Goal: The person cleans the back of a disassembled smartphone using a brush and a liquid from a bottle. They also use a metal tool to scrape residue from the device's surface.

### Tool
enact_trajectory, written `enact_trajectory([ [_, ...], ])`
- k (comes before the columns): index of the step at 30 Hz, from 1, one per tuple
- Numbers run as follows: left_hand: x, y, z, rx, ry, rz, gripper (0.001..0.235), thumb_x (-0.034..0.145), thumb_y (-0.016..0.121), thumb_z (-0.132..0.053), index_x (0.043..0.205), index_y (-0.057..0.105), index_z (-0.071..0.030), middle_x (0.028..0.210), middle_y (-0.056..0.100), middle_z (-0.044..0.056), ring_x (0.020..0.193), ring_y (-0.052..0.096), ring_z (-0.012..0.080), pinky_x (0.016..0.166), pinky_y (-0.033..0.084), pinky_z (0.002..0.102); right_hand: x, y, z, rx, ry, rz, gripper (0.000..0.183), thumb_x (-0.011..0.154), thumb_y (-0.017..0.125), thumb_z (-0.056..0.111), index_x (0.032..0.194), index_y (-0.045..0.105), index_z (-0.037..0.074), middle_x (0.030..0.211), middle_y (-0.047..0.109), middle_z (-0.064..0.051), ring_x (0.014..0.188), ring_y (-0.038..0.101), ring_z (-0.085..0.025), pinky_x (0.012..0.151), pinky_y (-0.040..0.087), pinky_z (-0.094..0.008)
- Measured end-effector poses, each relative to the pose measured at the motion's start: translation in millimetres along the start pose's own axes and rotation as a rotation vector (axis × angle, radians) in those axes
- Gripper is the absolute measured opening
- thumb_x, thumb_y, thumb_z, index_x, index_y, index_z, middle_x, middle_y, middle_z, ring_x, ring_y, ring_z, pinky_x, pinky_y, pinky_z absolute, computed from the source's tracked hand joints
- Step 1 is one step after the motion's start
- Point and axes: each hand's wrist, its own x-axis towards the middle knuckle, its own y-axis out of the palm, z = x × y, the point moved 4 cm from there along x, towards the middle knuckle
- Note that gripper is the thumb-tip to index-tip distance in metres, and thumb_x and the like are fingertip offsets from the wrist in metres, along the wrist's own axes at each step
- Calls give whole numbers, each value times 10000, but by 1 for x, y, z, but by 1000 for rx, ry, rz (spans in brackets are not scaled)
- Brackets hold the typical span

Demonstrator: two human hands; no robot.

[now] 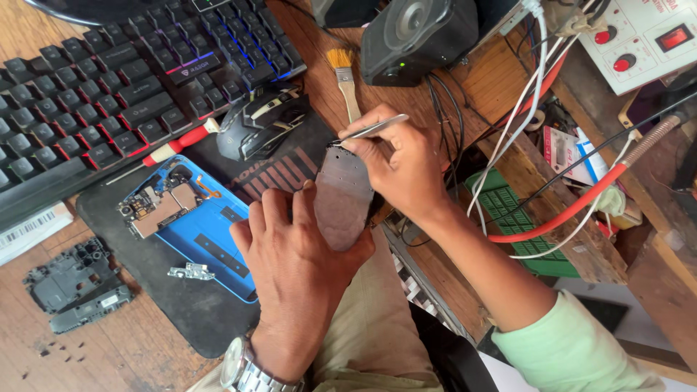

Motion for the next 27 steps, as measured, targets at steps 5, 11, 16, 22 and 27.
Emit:
enact_trajectory([
  [5,1,0,1,-3,-13,7,808,495,922,-455,1146,691,-36,989,597,136,985,562,337,847,376,493,-3,6,-3,53,41,-12,69,960,724,-13,1024,739,9,1009,754,-77,962,741,-146,865,576,-264],
  [11,1,0,1,-5,-4,2,816,491,918,-462,1147,688,-34,998,598,139,983,560,339,861,387,491,-7,13,-25,182,220,-8,131,970,733,35,1055,644,-11,992,782,-64,974,760,-140,864,571,-267],
  [16,1,0,1,-5,-8,6,799,497,920,-462,1136,691,-41,994,598,138,984,563,343,860,389,494,-10,12,-28,315,215,-56,137,981,735,25,1049,627,-25,991,739,-83,986,764,-159,882,603,-273],
  [22,0,1,1,4,-5,10,806,488,924,-468,1130,690,-39,994,600,138,981,567,344,857,390,495,-15,13,-19,197,111,-67,77,1005,726,15,1048,673,-20,991,739,-76,930,729,-147,847,575,-256],
  [27,1,1,2,-4,-6,7,788,474,930,-458,1100,689,-43,1003,605,133,980,570,343,868,392,500,-11,12,-12,112,43,-85,75,989,750,37,1030,709,-10,993,733,-73,904,731,-144,822,575,-251],
])
